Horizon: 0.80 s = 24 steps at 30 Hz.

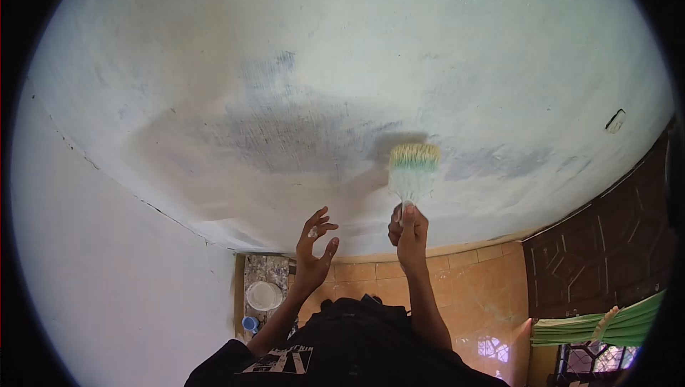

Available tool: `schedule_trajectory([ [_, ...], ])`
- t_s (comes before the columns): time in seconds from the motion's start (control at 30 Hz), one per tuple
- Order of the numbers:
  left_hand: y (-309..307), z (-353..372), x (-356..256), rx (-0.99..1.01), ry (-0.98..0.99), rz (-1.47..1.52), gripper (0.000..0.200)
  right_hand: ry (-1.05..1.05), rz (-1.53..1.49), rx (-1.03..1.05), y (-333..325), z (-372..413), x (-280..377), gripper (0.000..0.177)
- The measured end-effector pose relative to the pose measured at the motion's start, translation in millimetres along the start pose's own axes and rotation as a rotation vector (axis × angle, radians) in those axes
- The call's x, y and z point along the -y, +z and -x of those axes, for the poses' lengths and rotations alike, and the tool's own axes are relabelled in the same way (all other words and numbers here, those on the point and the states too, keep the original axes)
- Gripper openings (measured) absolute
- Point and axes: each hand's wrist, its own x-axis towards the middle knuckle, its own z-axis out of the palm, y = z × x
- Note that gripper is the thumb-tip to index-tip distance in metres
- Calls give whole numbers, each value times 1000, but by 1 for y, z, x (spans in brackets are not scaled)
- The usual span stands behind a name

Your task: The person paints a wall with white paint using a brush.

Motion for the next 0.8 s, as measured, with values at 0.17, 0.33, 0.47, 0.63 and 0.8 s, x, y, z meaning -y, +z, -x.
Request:
schedule_trajectory([
  [0.17,7,-6,-4,56,91,-165,21,-128,159,109,47,-46,63,43],
  [0.33,14,-12,1,39,88,-145,22,-105,185,102,29,-40,-18,44],
  [0.47,9,-6,5,-6,48,-125,21,132,188,66,1,1,-78,44],
  [0.63,15,-14,9,1,64,-107,21,-90,153,116,32,-18,21,46],
  [0.8,23,-20,0,35,116,-164,21,-124,196,109,27,-53,19,49],
])
